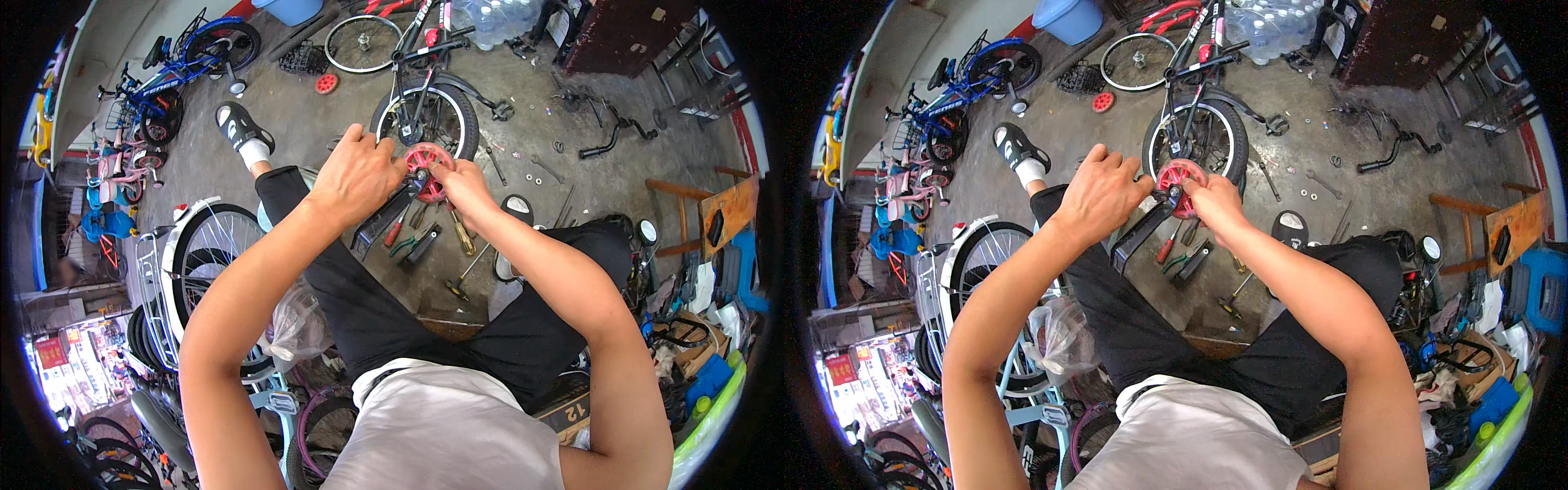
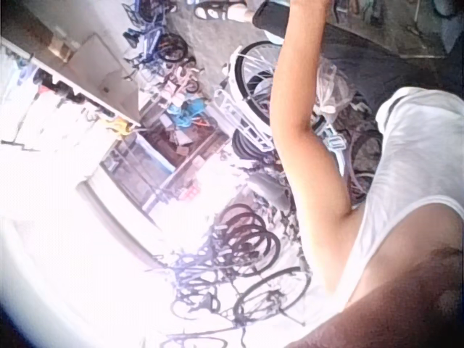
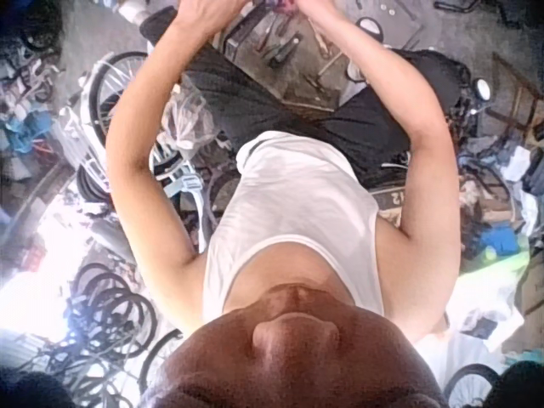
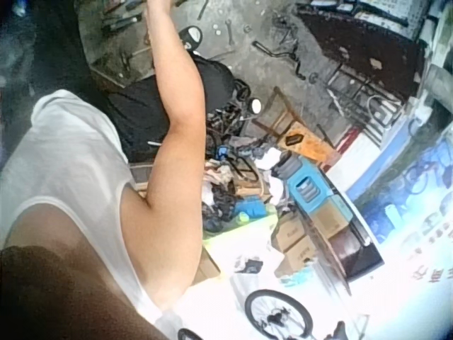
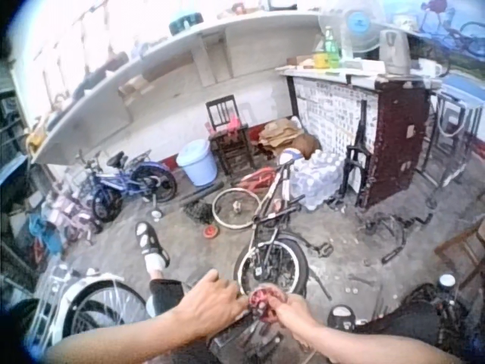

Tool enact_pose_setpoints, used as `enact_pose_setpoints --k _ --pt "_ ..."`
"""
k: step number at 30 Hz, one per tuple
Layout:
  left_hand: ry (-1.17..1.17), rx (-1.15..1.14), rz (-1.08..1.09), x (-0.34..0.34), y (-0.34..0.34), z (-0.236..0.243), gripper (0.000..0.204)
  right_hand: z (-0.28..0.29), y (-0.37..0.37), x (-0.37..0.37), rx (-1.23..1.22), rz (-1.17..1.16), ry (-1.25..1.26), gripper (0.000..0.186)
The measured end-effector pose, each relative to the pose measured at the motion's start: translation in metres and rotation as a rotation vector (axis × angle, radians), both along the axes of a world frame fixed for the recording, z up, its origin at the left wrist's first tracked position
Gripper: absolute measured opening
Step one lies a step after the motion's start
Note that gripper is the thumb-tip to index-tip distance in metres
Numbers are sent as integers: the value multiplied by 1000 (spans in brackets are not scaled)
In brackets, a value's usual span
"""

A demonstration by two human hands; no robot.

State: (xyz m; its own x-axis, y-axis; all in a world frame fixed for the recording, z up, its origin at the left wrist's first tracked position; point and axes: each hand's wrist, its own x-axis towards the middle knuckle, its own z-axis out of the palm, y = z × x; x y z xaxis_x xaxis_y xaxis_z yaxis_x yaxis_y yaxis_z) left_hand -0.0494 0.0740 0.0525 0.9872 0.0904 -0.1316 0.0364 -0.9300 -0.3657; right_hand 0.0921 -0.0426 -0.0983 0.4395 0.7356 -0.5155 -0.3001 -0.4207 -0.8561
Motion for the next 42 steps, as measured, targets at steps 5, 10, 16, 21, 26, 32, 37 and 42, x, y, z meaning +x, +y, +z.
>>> enact_pose_setpoints --k 5,10,16,21,26,32,37,42 --pt "44 30 -69 12 1 -1 8 5 1 -1 -52 25 -20 38" --pt "80 45 -101 21 -1 -1 10 -10 2 3 -56 6 -78 40" --pt "60 26 -78 22 2 1 10 3 2 4 -67 3 -41 38" --pt "87 39 -87 25 4 -4 9 -1 2 5 -29 -1 -39 36" --pt "65 -61 52 23 2 -8 8 -15 7 8 7 -37 -41 36" --pt "-30 -45 20 9 3 -12 7 2 3 7 -66 12 -88 38" --pt "-23 -16 -90 13 9 -9 7 -4 5 8 -51 10 -86 39" --pt "8 0 -108 17 10 -8 7 -7 6 8 -51 15 -104 41"
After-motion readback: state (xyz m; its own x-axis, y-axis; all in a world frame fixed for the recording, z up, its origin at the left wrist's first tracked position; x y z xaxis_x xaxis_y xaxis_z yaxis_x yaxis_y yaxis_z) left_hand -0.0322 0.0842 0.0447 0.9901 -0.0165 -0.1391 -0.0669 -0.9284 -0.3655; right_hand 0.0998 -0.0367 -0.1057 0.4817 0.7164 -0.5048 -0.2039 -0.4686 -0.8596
